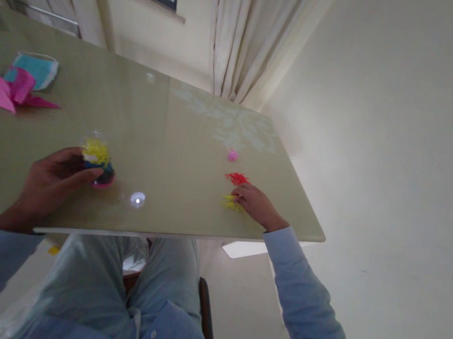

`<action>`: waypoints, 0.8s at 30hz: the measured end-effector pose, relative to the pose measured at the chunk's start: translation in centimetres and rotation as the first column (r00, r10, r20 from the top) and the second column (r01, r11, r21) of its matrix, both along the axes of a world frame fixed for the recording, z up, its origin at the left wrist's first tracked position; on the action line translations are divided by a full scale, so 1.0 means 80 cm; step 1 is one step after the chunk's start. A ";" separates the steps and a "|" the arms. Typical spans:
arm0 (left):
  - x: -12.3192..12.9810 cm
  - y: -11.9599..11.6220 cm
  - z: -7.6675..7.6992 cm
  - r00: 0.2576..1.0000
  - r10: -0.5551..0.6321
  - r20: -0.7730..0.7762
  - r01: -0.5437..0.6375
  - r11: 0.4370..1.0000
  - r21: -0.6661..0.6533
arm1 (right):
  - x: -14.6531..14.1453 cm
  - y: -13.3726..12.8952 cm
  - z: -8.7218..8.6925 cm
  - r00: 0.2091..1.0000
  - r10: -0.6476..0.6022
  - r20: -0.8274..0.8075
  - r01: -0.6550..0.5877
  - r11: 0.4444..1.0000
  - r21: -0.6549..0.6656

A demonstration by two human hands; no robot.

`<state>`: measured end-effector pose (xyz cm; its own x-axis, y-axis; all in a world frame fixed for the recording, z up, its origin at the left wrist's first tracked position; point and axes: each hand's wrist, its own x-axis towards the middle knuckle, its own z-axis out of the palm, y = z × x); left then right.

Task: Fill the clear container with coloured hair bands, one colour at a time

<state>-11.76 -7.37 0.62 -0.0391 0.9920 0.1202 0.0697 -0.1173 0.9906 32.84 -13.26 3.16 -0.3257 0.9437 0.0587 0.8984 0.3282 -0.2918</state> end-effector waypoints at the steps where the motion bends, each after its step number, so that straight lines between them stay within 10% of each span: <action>1: 0.001 0.000 0.001 1.000 0.009 -0.003 -0.009 1.000 -0.003 | 0.001 -0.001 0.001 1.000 -0.003 -0.007 0.003 1.000 0.009; 24: -0.002 0.000 -0.003 1.000 0.002 -0.006 -0.002 1.000 -0.002 | -0.026 0.002 0.000 0.974 0.022 0.226 -0.021 1.000 -0.006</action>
